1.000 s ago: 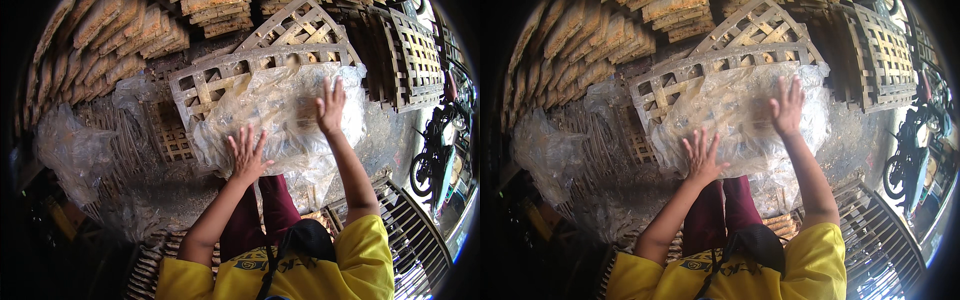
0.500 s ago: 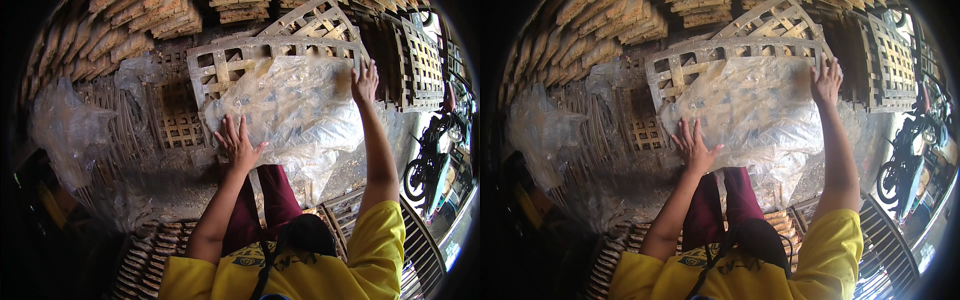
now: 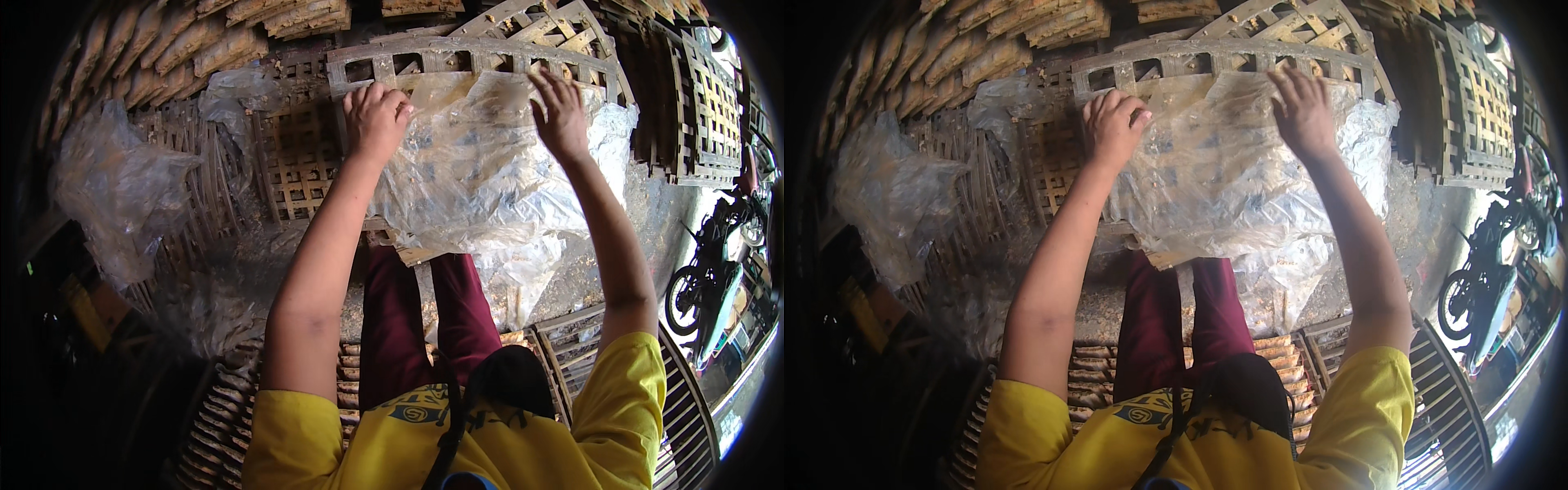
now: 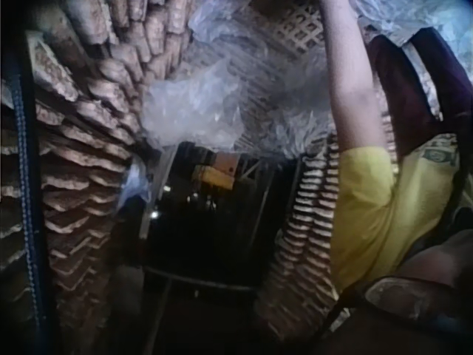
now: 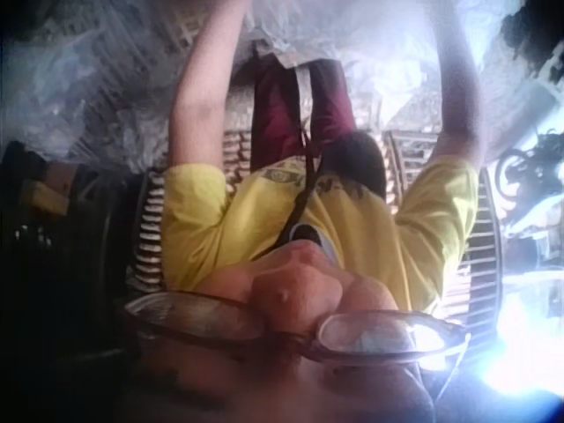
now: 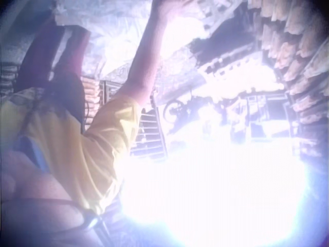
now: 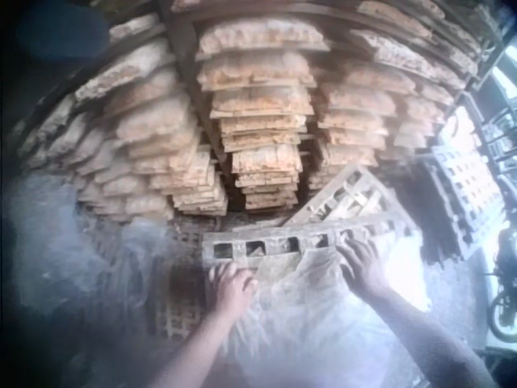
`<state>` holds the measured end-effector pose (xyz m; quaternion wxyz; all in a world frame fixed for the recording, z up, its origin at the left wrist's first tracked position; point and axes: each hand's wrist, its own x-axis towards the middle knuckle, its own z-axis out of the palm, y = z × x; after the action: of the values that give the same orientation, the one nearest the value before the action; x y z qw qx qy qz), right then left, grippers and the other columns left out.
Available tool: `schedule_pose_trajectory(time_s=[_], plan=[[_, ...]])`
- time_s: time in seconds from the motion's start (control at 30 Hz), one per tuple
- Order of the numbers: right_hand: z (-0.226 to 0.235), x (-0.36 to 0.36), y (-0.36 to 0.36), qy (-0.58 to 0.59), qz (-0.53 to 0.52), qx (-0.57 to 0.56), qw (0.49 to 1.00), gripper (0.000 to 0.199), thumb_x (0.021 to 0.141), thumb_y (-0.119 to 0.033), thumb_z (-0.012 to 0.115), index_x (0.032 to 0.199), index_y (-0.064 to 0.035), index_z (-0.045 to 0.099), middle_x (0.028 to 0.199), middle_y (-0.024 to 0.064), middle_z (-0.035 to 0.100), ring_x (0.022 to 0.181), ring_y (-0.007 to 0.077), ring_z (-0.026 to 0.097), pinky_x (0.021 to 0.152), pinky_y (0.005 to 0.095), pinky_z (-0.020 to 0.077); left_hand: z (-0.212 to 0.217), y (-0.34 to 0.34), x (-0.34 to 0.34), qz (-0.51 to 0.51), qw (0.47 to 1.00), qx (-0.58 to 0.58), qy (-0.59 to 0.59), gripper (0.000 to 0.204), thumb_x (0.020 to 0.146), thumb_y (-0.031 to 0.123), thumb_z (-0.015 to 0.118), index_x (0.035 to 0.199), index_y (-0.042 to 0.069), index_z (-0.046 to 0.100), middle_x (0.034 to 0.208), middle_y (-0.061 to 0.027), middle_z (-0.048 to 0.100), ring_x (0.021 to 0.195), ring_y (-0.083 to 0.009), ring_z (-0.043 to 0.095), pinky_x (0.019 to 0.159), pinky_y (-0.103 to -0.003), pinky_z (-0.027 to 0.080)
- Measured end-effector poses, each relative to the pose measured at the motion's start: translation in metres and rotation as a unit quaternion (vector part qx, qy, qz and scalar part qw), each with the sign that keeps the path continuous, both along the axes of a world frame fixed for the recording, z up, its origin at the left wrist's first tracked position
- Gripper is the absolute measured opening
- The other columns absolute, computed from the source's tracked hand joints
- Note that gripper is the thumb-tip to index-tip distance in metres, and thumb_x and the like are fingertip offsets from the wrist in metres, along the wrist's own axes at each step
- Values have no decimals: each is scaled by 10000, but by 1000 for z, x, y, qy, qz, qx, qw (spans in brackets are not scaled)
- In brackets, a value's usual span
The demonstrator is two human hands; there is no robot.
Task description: The person repeatedly picks up wooden lattice trays, places clear plastic sheets over them, and folds the plastic to cover the trays. The person stacks the wrapped trays and continues the process with additional trays and plastic sheets.
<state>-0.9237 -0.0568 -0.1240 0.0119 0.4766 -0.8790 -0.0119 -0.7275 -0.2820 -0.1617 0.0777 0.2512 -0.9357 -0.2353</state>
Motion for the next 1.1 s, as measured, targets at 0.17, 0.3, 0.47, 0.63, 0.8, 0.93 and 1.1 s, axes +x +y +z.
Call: schedule_pose_trajectory(time_s=[0.17, 0.3, 0.47, 0.63, 0.8, 0.93, 1.1], plan=[[-19, 98, -55, -91, -26, 3, 996, 541, 943, -408, 314, 1418, -163, 226, 1481, 90, 180, 1377, 227, 134, 1127, 410, 108, -12, -15, 0, 77, 989, 125, -2, 198, 757, 273, 673, 764, 77, 643, 743, -65, 617, 757, -279, 580, 733, -380, 424], [-36, 178, -77, -174, 41, 57, 982, 644, 928, -515, 206, 1448, -158, 75, 1505, 129, 10, 1388, 287, -18, 1102, 484, -30, -9, -17, -5, 97, 970, 223, 20, 231, 802, 242, 653, 782, 14, 622, 668, -108, 630, 574, -185, 569, 557, -293, 438], [-10, 249, -37, -506, 393, 1, 767, 614, 898, -520, 366, 1391, -156, 318, 1445, 166, 245, 1348, 320, 199, 1103, 490, 98, -23, -27, -1, 107, 941, 313, 75, 233, 809, 207, 643, 758, -17, 604, 616, -85, 601, 544, -113, 507, 535, -283, 419], [-19, 175, -75, -192, -10, -133, 972, 583, 926, -470, 328, 1408, -146, 272, 1459, 201, 185, 1359, 337, 161, 1096, 490, 86, -33, -32, -2, 116, 904, 402, 91, 230, 825, 217, 634, 806, -12, 618, 679, -54, 620, 614, -86, 494, 583, -272, 427], [-41, 275, -17, -379, 381, 54, 842, 632, 895, -586, 251, 1401, -210, 298, 1495, 128, 114, 1386, 280, 74, 1104, 498, 10, -26, -34, -7, 143, 871, 467, 48, 153, 858, 154, 609, 879, 4, 634, 780, -17, 637, 685, -81, 527, 651, -235, 427], [-12, 285, -24, -517, 376, -31, 769, 567, 893, -466, 416, 1385, -197, 335, 1466, 148, 210, 1359, 323, 179, 1098, 500, 104, -16, -41, -3, 181, 857, 480, 45, 165, 871, 241, 593, 856, 79, 619, 773, 24, 610, 660, -61, 493, 667, -219, 401], [-24, 273, -33, -333, 114, -32, 936, 572, 915, -468, 359, 1402, -178, 285, 1470, 158, 189, 1369, 313, 148, 1101, 497, 103, -19, -50, -1, 181, 833, 522, 26, 183, 879, 277, 577, 859, 103, 628, 797, 14, 637, 722, -57, 529, 705, -229, 407]])
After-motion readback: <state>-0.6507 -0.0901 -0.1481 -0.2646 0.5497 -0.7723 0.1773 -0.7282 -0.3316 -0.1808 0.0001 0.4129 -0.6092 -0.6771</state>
